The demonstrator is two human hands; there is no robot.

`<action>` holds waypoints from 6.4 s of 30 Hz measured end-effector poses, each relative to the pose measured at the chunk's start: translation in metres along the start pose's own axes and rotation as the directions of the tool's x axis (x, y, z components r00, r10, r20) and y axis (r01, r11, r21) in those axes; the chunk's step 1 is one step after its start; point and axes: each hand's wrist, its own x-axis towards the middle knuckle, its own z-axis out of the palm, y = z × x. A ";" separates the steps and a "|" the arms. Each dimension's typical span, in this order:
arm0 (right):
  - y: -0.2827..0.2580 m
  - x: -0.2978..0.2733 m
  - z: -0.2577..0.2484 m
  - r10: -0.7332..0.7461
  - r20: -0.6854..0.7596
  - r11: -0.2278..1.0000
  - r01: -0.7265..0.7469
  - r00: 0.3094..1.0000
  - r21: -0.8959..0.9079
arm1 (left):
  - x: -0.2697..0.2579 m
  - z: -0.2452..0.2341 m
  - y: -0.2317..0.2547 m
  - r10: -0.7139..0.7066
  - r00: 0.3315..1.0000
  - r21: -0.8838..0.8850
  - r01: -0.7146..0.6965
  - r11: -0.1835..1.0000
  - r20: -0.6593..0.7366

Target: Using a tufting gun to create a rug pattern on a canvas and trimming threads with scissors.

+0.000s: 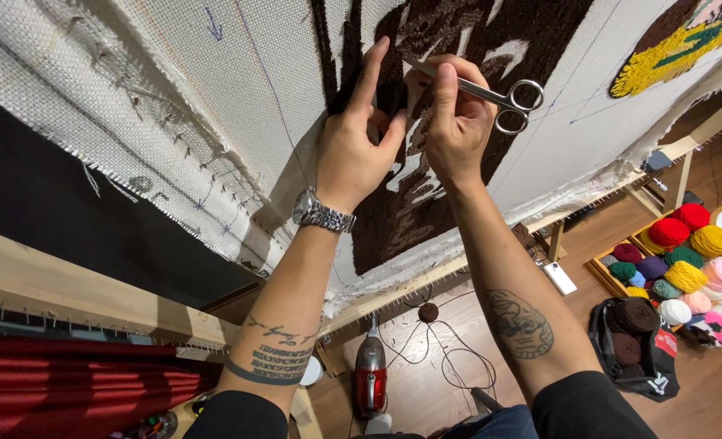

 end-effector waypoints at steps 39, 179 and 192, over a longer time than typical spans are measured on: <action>0.001 -0.001 0.000 -0.056 -0.035 0.998 0.054 0.998 -0.043 | -0.007 0.005 -0.015 -0.087 0.995 0.009 0.087 0.996 0.057; -0.041 -0.007 -0.061 -0.178 0.095 0.902 0.201 0.979 -0.382 | 0.018 0.045 0.017 -0.077 0.995 -0.157 0.087 0.984 0.069; -0.077 -0.012 -0.070 -0.179 0.425 0.637 0.434 0.887 -0.638 | 0.014 0.041 0.016 -0.268 0.825 -0.602 0.551 0.578 0.497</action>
